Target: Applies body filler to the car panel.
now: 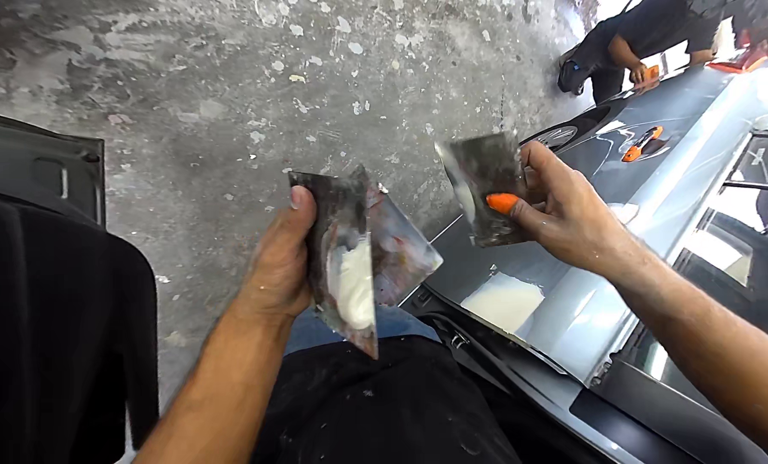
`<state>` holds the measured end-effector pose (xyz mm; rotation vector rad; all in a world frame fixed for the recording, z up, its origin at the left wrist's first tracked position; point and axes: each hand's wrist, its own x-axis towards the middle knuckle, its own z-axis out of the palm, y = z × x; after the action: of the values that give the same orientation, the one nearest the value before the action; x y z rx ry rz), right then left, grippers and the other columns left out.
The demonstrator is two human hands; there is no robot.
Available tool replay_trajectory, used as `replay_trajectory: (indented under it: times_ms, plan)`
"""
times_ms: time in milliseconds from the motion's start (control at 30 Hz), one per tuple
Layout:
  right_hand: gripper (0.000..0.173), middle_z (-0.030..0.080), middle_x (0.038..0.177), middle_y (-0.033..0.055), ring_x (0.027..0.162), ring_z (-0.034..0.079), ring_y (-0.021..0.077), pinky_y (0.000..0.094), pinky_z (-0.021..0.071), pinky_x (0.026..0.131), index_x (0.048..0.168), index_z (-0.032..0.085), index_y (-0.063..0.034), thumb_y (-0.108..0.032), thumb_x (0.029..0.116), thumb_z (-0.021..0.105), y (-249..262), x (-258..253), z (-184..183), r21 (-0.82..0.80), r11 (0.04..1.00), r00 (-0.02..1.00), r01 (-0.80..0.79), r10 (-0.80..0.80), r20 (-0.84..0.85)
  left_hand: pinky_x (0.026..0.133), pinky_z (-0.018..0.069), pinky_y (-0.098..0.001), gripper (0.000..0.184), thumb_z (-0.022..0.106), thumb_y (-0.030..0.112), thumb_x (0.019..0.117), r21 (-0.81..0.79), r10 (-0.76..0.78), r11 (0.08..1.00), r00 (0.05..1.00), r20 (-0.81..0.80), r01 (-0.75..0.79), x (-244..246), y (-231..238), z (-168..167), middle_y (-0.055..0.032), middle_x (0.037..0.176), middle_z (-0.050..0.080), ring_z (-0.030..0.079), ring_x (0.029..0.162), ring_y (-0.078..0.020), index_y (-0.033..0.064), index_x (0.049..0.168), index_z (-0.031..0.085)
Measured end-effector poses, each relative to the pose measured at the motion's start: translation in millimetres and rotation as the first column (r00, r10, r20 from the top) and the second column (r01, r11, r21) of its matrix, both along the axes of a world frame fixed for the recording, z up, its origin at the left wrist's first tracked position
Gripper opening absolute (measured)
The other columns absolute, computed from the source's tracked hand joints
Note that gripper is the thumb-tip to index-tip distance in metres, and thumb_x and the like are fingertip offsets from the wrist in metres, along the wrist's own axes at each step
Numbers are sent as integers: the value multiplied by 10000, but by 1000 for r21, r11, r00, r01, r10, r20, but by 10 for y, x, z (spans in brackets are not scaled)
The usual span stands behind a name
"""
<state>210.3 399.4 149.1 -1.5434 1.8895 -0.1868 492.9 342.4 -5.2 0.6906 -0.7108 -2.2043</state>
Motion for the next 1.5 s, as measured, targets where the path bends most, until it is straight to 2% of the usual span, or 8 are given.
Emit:
replay_trajectory:
  times_ms: [167,367,500,633,967,1133,1367,1500]
  plan:
    - [296,712,888,-15,718,679,52,227,588,590,1293,548,-32,-205,1052,549,180,592,87,-229,970,987,87,-53,149,860,613,-276,455,468,610,1003,-156,108,984,986,124,-88,-293,8,73,74,1020,732,713,960,-63,224,1175,636]
    - [221,700,855,-22,719,666,71,313,579,623,1170,684,-130,-211,1019,544,331,332,0,-47,998,999,-44,43,-15,911,592,-288,457,372,580,1047,-159,173,974,982,74,-160,-219,-205,71,70,1073,713,689,1027,-67,229,1215,612]
    - [356,666,1021,65,860,676,113,292,605,744,1386,517,-48,-204,1102,368,-35,92,-190,129,985,845,116,-166,508,657,603,-212,467,488,706,925,-124,-56,991,997,-54,49,-327,-77,168,102,843,714,686,756,-7,281,902,683]
    - [357,643,1079,32,938,659,68,257,587,811,1393,454,-61,-206,1120,276,-87,228,-488,156,988,646,21,-132,752,732,633,-284,512,530,673,929,-58,-83,995,989,-120,77,-508,47,258,36,900,741,722,821,-69,206,1062,693]
    - [178,667,916,71,830,665,133,334,565,768,1166,590,-47,-138,1014,615,399,-711,-619,558,793,934,-245,39,354,725,603,-195,425,517,691,923,-70,55,996,994,95,-48,141,-161,-158,126,893,722,693,825,16,309,1001,688]
    - [252,723,1028,66,913,700,122,301,599,830,1232,661,-44,-145,1038,536,399,-386,-668,231,958,846,170,-262,464,766,630,-320,564,509,706,931,42,100,993,971,215,-112,-46,-6,-83,43,992,729,719,887,-93,227,1196,641]
    - [166,706,1073,104,939,709,176,370,610,856,1124,699,-84,-171,1029,595,-88,440,-428,25,672,323,740,-388,863,691,622,-248,437,587,623,919,-186,141,977,970,197,-105,-451,-109,188,42,878,741,717,764,-62,221,1045,706]
    - [135,711,1023,74,891,706,148,349,623,809,1066,725,-72,-168,1002,655,-127,523,-340,-242,763,573,599,-198,795,686,611,-218,369,547,560,983,-297,261,935,943,206,-194,-430,-238,259,71,874,730,707,757,-35,228,1050,694]
